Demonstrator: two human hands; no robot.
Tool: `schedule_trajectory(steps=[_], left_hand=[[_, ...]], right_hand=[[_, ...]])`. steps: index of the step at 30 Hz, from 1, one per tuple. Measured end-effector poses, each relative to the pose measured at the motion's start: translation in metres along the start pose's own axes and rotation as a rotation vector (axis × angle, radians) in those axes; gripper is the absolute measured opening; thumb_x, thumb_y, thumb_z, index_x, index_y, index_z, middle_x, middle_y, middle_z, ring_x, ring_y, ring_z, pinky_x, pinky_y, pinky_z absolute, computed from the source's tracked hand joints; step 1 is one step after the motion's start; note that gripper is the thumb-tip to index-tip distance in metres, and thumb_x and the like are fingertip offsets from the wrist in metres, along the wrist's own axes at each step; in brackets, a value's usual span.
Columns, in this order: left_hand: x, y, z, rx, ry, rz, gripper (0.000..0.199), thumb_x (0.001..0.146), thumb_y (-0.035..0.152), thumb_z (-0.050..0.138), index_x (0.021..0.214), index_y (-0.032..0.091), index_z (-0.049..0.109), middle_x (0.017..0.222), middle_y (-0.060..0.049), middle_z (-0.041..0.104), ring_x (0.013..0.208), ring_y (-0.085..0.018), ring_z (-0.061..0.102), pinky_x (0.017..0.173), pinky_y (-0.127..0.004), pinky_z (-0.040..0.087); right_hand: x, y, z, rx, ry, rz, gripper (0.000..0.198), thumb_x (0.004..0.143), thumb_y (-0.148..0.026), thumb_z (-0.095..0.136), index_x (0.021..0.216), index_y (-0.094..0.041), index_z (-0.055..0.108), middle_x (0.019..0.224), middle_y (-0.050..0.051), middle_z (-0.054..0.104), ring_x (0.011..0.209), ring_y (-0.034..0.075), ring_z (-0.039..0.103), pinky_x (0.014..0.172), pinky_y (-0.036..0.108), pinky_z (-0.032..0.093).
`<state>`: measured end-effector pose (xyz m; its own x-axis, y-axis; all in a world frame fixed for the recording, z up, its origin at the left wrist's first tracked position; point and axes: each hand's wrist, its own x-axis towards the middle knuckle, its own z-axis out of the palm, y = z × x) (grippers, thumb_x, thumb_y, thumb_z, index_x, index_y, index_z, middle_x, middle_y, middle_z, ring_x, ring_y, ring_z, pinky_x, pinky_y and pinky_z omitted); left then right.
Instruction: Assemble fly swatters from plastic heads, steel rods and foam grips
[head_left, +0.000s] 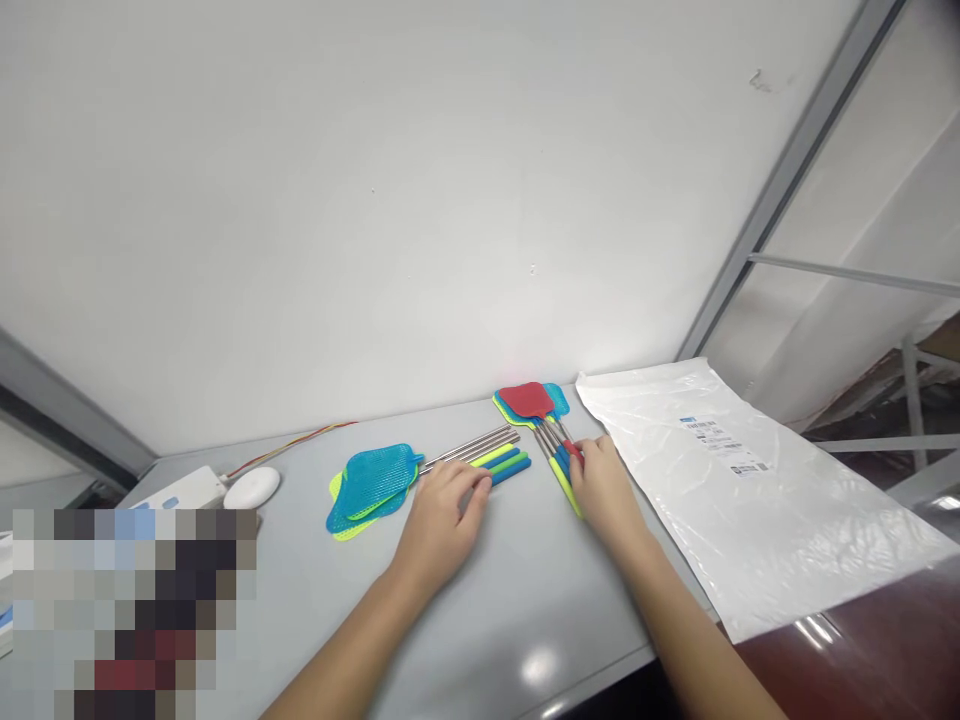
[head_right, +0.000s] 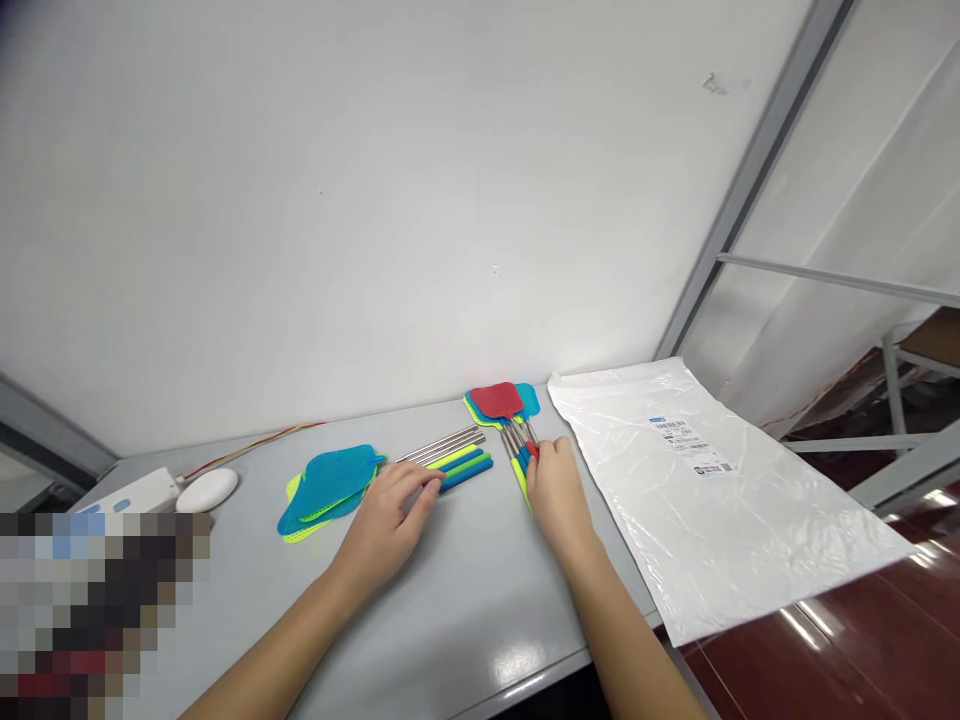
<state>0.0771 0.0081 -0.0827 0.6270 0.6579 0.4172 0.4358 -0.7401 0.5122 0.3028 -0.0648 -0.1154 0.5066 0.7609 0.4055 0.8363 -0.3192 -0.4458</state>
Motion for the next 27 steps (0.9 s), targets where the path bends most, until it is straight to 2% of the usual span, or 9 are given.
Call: schedule_trajectory(steps=[7,11,16,20,27], left_hand=[[0.009,-0.026,-0.034,0.331,0.064,-0.144,0.031,0.093,0.037,0.039,0.102,0.024,0.066,0.105,-0.006,0.065,0.101,-0.025,0.052,0.083,-0.039,0.037],[0.007,-0.040,-0.044,0.457,0.032,-0.212,0.033,0.093,0.039,0.036,0.103,0.026,0.065,0.109,-0.007,0.063,0.105,-0.027,0.048,0.084,-0.042,0.035],[0.003,-0.047,-0.047,0.522,-0.033,-0.223,0.033,0.093,0.038,0.036,0.104,0.025,0.064,0.110,-0.008,0.062,0.106,-0.029,0.046,0.083,-0.043,0.035],[0.002,-0.052,-0.046,0.551,-0.042,-0.230,0.031,0.093,0.035,0.037,0.105,0.025,0.064,0.110,-0.009,0.061,0.105,-0.028,0.046,0.083,-0.043,0.035],[-0.001,-0.045,-0.030,0.534,-0.026,-0.155,0.024,0.092,0.029,0.042,0.106,0.026,0.062,0.112,-0.007,0.059,0.108,-0.026,0.046,0.089,-0.043,0.033]], right_hand=[[-0.004,-0.005,-0.002,-0.009,0.010,-0.012,0.027,0.094,-0.021,0.035,0.097,-0.013,0.060,0.089,0.010,0.049,0.078,0.020,0.054,0.069,0.030,0.043],[-0.005,-0.001,0.001,-0.014,0.000,-0.019,0.027,0.093,-0.022,0.036,0.101,-0.012,0.060,0.091,0.011,0.049,0.078,0.021,0.054,0.070,0.031,0.042],[-0.004,0.004,0.006,-0.099,-0.034,-0.024,0.029,0.093,-0.022,0.038,0.107,-0.010,0.059,0.093,0.012,0.052,0.082,0.022,0.055,0.072,0.031,0.039],[-0.006,0.003,0.006,-0.202,-0.065,-0.008,0.028,0.091,-0.029,0.044,0.111,-0.015,0.058,0.095,0.011,0.054,0.086,0.025,0.055,0.070,0.035,0.037],[-0.013,-0.002,0.001,-0.318,-0.008,-0.040,0.029,0.091,-0.038,0.045,0.112,-0.021,0.057,0.097,0.010,0.055,0.092,0.028,0.051,0.073,0.040,0.035]])
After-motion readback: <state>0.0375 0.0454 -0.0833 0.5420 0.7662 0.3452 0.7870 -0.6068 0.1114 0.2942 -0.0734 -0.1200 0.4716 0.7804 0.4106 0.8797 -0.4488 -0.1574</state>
